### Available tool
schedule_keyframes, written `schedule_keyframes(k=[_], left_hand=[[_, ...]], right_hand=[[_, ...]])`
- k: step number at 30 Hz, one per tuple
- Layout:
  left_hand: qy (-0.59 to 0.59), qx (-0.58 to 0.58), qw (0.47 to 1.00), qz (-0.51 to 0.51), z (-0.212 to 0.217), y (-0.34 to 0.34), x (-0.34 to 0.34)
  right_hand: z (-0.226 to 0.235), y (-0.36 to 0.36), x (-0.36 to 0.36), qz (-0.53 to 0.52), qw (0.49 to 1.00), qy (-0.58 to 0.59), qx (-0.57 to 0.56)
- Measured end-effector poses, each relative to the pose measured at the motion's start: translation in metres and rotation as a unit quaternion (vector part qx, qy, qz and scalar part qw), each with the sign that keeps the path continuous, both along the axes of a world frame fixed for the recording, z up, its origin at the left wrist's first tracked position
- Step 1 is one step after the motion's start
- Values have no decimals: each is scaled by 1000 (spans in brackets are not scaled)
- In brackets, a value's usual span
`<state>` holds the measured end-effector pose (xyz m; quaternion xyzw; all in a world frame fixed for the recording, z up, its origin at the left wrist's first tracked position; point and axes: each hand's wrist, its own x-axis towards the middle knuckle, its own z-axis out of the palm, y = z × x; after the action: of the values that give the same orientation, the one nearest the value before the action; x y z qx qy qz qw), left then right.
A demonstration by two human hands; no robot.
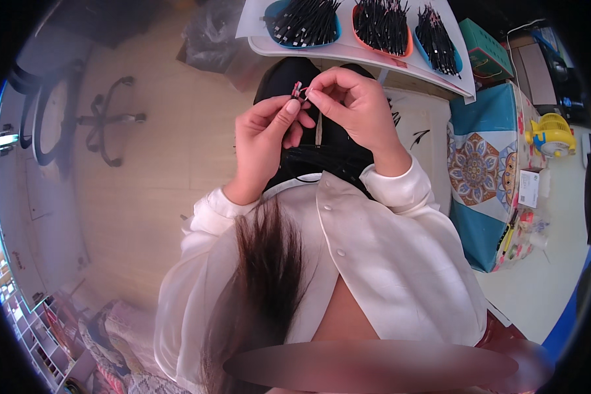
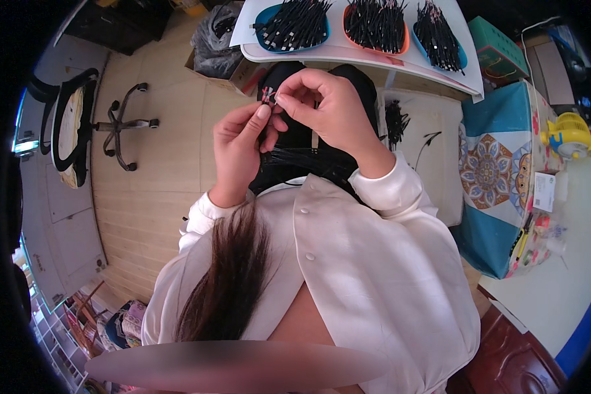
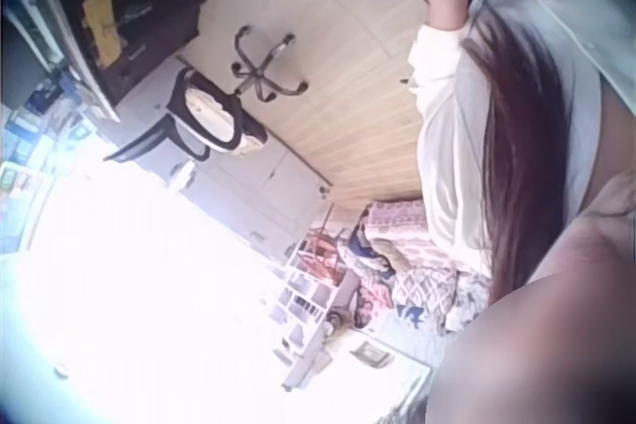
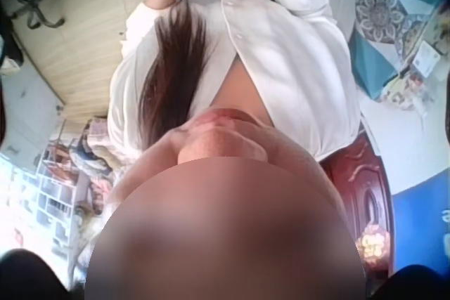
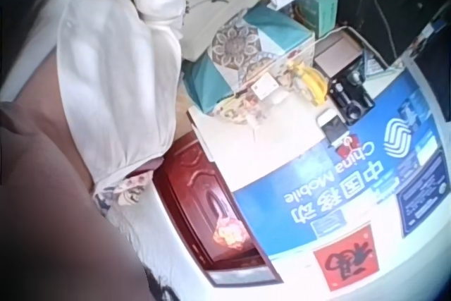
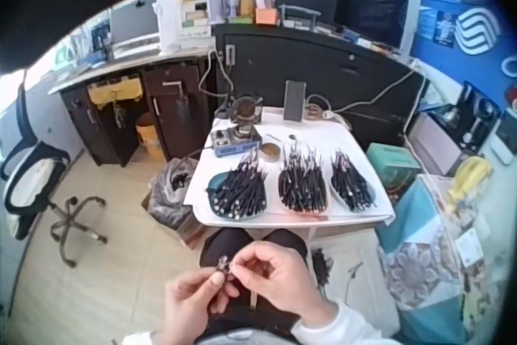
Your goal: The person repeatedly picks up black wire bundles, strips the ends, and twists the exposed strands together by hand. They place the finished bundles into one of three bowls on the table and continue the process with new bundles.
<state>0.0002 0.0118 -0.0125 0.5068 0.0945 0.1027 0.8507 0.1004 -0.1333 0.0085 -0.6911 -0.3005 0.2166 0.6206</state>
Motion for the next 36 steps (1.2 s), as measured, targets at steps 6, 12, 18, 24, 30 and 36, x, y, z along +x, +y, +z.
schedule_keyframes(k=[6, 12, 18, 24, 30, 36], left_hand=[[16, -109, 990, -88, 1, 5, 1], [-6, 11, 1000, -4, 1, -8, -2], [-19, 2, 1000, -6, 0, -9, -2], [-37, 92, 995, 4, -2, -11, -4], [-7, -38, 999, -8, 0, -7, -2], [5, -104, 994, -38, -1, -6, 0]], right_hand=[[-3, -3, 1, 16, 992, 52, 118], [-2, -8, -5, -47, 997, -2, 63], [-2, -4, -10, -52, 992, 28, 111], [1, -9, -6, -39, 989, 76, 119], [-1, -10, -7, -54, 991, 87, 87], [-8, -5, -9, -75, 990, 66, 101]])
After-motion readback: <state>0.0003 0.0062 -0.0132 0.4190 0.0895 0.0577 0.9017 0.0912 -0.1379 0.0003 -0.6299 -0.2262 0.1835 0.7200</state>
